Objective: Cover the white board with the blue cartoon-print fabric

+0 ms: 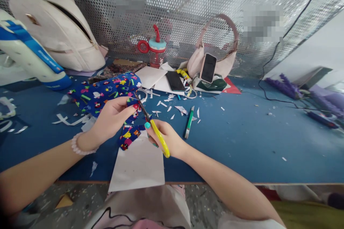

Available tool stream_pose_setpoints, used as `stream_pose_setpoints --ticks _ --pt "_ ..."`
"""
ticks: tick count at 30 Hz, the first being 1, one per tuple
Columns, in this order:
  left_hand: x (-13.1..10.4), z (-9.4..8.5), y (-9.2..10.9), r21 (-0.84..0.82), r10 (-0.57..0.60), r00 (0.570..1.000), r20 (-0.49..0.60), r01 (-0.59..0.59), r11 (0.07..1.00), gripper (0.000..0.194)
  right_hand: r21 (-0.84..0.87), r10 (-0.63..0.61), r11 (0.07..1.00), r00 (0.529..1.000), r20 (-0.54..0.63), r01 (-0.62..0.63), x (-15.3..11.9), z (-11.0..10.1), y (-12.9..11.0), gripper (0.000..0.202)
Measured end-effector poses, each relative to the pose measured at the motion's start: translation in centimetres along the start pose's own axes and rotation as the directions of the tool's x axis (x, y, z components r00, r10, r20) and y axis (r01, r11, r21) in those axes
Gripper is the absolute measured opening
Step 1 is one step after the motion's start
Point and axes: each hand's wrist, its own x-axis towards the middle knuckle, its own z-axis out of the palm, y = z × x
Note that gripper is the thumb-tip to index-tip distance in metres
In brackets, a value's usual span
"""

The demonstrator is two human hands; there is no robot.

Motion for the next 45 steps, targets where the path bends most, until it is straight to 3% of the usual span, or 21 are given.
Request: stream_pose_setpoints --ticks 8,17,35,45 --pt "0.0 0.2 -0.4 0.031 0.016 1.000 -0.027 -0.015 0.999 0.020 0.013 0.004 1.000 1.000 0.018 -0.004 -0.2 0.1 -0.3 0.061" --pt "-0.2 0.5 -0.1 -0.036 -0.044 0.999 -0.011 0.044 0.998 0.019 0.011 -0.018 1.000 1.000 0.006 0.018 -0.1 0.4 -0.3 0.062" --pt "-0.4 0.7 -0.1 -0.031 -0.027 0.999 -0.037 0.026 0.999 0.018 -0.005 -0.034 0.999 0.999 -0.013 0.034 -0.1 0.6 0.3 0.060" --pt "-0.8 1.0 0.0 0.002 0.037 0.999 -0.019 -0.037 0.999 0.017 -0.013 -0.076 0.997 0.997 0.014 0.076 -0.2 0.8 0.9 0.056"
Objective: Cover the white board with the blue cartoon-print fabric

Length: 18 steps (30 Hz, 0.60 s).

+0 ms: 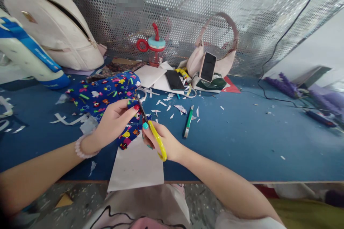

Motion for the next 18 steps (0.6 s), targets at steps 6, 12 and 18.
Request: stream_pose_setpoints --ticks 6,12,18 --pt "-0.02 0.07 -0.15 -0.022 0.012 1.000 0.006 -0.012 1.000 0.019 -0.015 0.002 1.000 1.000 -0.009 -0.003 -0.02 0.14 -0.35 0.058" --pt "-0.07 0.21 0.02 -0.031 0.000 1.000 0.006 0.000 1.000 0.018 -0.029 -0.008 1.000 1.000 -0.015 0.008 -0.03 0.27 -0.81 0.059" --pt "-0.16 0.22 0.08 -0.036 -0.001 1.000 0.012 0.002 0.999 0.018 -0.060 -0.021 0.998 1.000 0.006 0.022 -0.01 0.13 -0.78 0.059"
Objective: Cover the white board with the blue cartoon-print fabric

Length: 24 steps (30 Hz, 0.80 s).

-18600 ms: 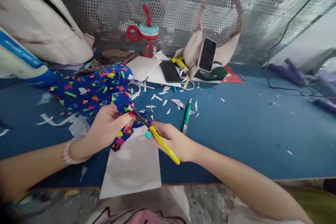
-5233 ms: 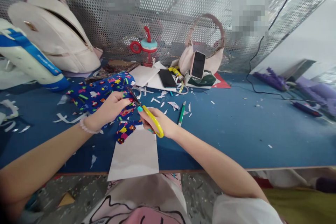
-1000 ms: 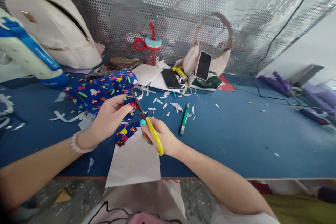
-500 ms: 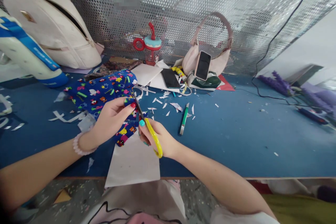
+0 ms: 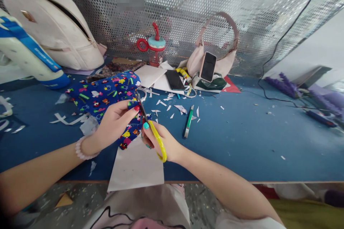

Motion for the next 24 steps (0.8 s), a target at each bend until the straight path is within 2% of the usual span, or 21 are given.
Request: stream_pose_setpoints --ticks 9,24 --pt "-0.06 -0.04 -0.19 0.002 0.022 1.000 0.008 -0.022 1.000 0.019 0.004 -0.012 1.000 1.000 -0.003 0.012 0.10 0.02 0.22 0.058" --pt "-0.12 0.00 -0.41 0.043 -0.018 1.000 0.006 0.018 0.999 0.018 -0.002 0.027 1.000 0.999 -0.043 -0.027 0.11 0.20 0.25 0.060"
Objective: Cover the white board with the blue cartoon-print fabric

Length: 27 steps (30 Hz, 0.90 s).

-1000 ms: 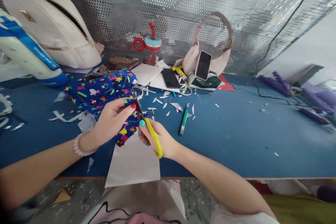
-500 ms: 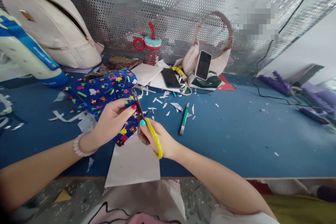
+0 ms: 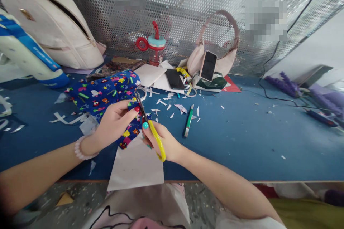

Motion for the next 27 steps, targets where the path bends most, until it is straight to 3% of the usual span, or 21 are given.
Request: stream_pose_setpoints --ticks 19,27 --pt "-0.03 -0.05 -0.24 0.020 0.030 0.999 -0.045 -0.029 0.999 0.023 0.042 -0.053 0.998 0.998 0.024 0.052 -0.09 0.11 -0.13 0.058" --pt "0.02 -0.09 -0.26 0.037 0.028 0.998 -0.065 -0.026 0.999 0.023 0.080 0.018 0.997 1.000 -0.005 -0.017 0.01 0.39 0.40 0.061"
